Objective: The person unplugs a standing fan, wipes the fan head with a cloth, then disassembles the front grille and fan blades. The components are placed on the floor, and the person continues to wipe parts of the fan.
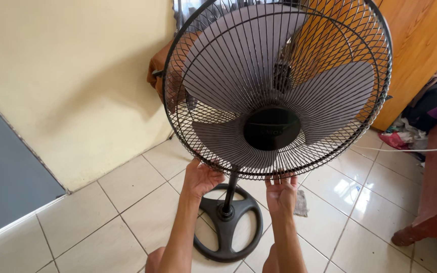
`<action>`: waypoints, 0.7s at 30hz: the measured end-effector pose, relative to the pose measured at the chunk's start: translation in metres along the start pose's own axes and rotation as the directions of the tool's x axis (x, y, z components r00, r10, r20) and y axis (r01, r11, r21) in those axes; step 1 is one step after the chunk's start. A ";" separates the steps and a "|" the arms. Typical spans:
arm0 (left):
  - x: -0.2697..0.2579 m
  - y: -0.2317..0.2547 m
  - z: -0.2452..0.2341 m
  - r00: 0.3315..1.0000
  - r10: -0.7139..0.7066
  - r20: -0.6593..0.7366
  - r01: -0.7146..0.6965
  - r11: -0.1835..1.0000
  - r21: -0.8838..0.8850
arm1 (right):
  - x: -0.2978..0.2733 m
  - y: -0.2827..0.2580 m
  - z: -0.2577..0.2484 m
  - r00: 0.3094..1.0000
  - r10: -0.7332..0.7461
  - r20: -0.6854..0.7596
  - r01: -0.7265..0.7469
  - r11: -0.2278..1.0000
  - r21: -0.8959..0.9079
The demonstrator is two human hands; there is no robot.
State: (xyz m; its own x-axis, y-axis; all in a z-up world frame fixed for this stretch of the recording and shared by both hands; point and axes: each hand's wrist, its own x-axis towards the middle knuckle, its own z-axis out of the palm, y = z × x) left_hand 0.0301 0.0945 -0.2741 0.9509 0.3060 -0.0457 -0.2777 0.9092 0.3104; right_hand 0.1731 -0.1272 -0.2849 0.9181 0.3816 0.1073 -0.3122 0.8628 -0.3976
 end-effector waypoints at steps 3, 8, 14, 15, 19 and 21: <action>0.004 -0.007 -0.001 0.997 0.015 0.075 -0.008 0.996 -0.090 | -0.003 -0.003 0.007 0.999 0.006 -0.046 -0.006 1.000 -0.008; 0.006 -0.014 -0.002 0.996 0.044 0.075 -0.037 0.996 -0.081 | 0.000 -0.023 0.000 0.991 0.034 -0.128 -0.028 0.998 0.052; 0.007 -0.015 0.001 0.995 0.061 0.076 -0.053 0.993 -0.102 | 0.038 -0.044 -0.032 0.986 0.137 -0.092 -0.134 0.990 0.043; 0.008 -0.016 0.000 0.988 0.053 0.147 -0.035 0.992 -0.121 | 0.045 -0.045 -0.038 0.979 0.158 -0.130 -0.153 0.987 0.044; 0.005 -0.020 -0.009 0.965 0.054 0.255 -0.015 0.988 -0.154 | 0.052 -0.042 -0.064 0.980 0.180 -0.085 -0.173 0.981 0.082; 0.007 -0.017 -0.006 0.975 0.083 0.208 -0.054 0.989 -0.137 | 0.056 -0.043 -0.064 0.969 0.217 -0.122 -0.198 0.969 0.149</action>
State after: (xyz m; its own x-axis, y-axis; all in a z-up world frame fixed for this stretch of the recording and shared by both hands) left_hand 0.0407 0.0826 -0.2858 0.9322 0.3145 0.1790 -0.3452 0.9213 0.1791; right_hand 0.2533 -0.1639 -0.3203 0.8515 0.5159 -0.0937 -0.5205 0.8099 -0.2704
